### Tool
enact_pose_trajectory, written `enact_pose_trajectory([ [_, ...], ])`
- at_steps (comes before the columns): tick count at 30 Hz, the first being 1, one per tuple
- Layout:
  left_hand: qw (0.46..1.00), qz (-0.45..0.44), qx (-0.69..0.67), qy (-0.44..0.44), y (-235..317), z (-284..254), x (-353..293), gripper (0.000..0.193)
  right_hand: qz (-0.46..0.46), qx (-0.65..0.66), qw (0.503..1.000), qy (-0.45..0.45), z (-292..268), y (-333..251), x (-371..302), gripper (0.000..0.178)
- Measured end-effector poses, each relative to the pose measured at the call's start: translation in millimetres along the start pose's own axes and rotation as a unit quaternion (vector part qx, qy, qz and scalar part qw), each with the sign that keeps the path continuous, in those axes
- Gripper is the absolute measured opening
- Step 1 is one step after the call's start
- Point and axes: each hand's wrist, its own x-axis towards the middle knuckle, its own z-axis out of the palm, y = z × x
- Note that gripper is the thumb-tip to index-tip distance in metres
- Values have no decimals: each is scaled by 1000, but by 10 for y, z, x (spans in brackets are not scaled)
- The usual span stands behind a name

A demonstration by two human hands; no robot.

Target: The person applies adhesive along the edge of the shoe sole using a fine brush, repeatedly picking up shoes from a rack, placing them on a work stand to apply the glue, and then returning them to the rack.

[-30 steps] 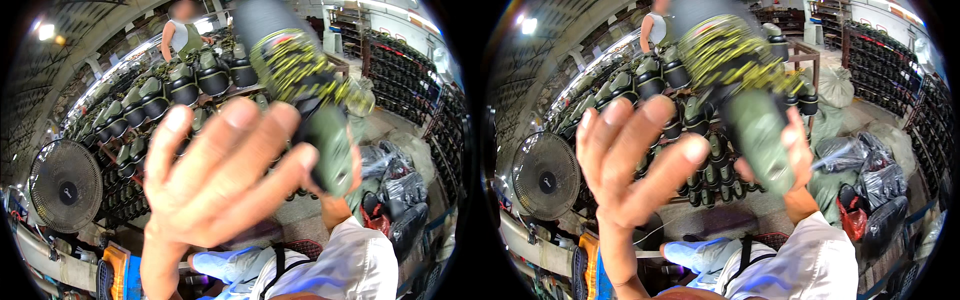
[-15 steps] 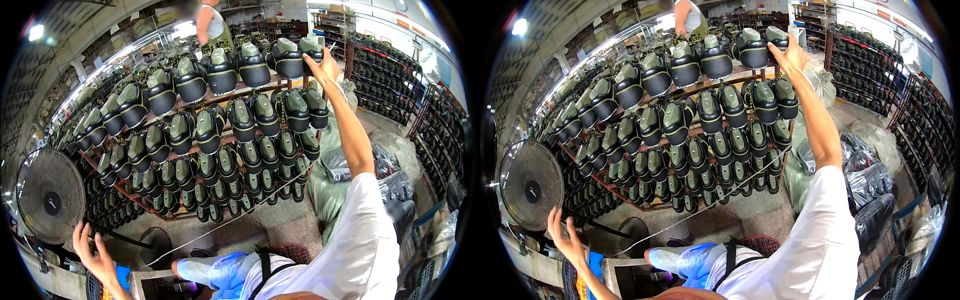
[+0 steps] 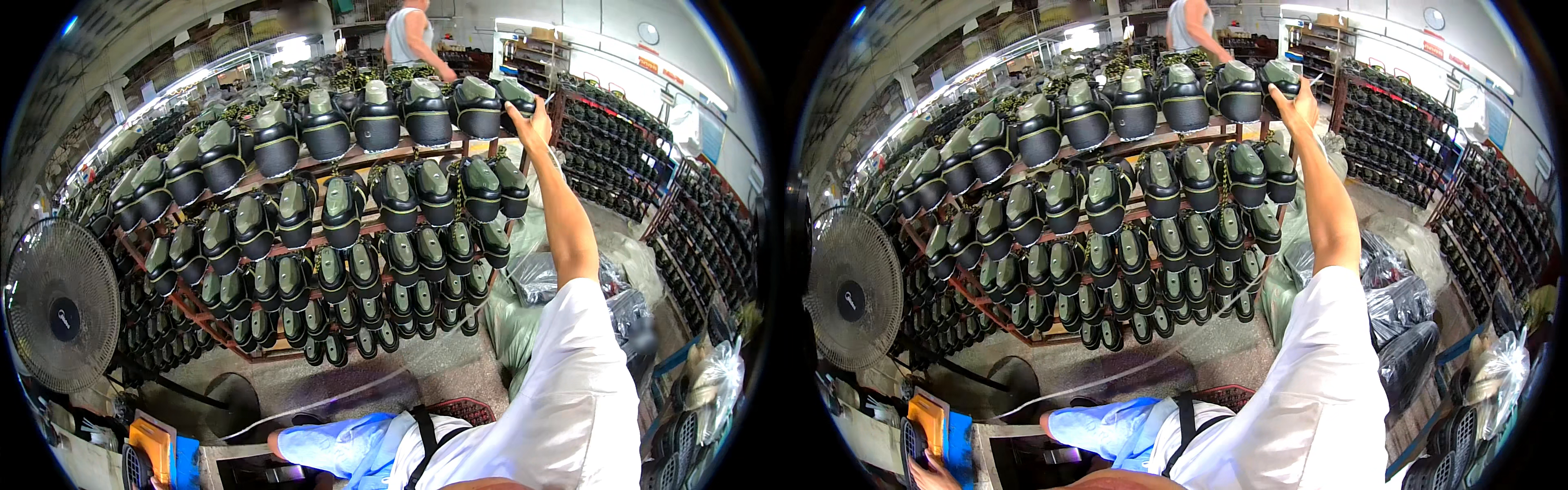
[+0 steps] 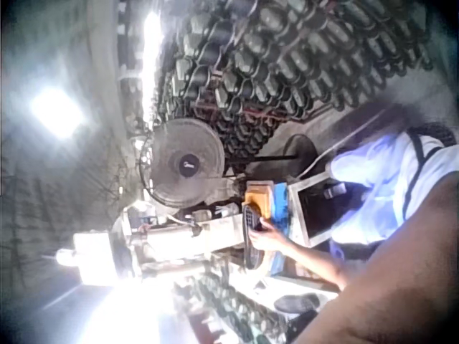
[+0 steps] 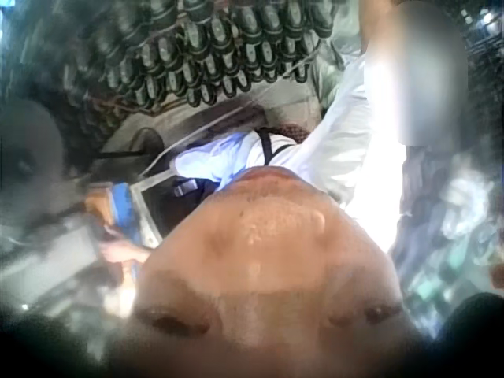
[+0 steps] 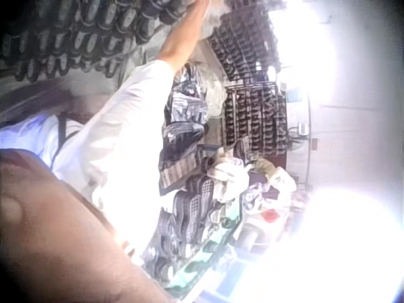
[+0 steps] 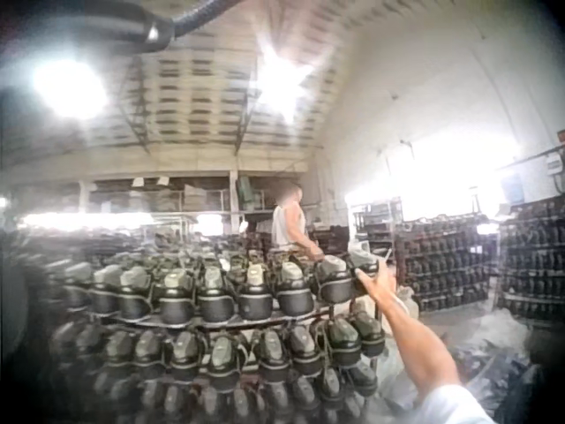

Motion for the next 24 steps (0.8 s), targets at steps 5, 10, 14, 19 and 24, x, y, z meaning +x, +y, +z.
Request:
enact_pose_trajectory([
  [5,998,-44,-54,1,74,110,-3,53,-60,170,980,89,-200,194,-173,66],
  [10,982,-70,-147,-93,-161,112,-38,37,158,403,896,100,-70,879,-1864,43],
  [14,921,-226,-202,-245,-417,-270,-441,63,240,450,852,-115,148,499,-4091,42],
  [19,966,-81,-131,-210,308,-764,-384,39,-12,370,822,-432,-137,-748,-5459,50],
  [24,960,-60,-231,-145,567,-1674,-600,41,-45,506,607,-612,-147,-1999,-6435,47],
])
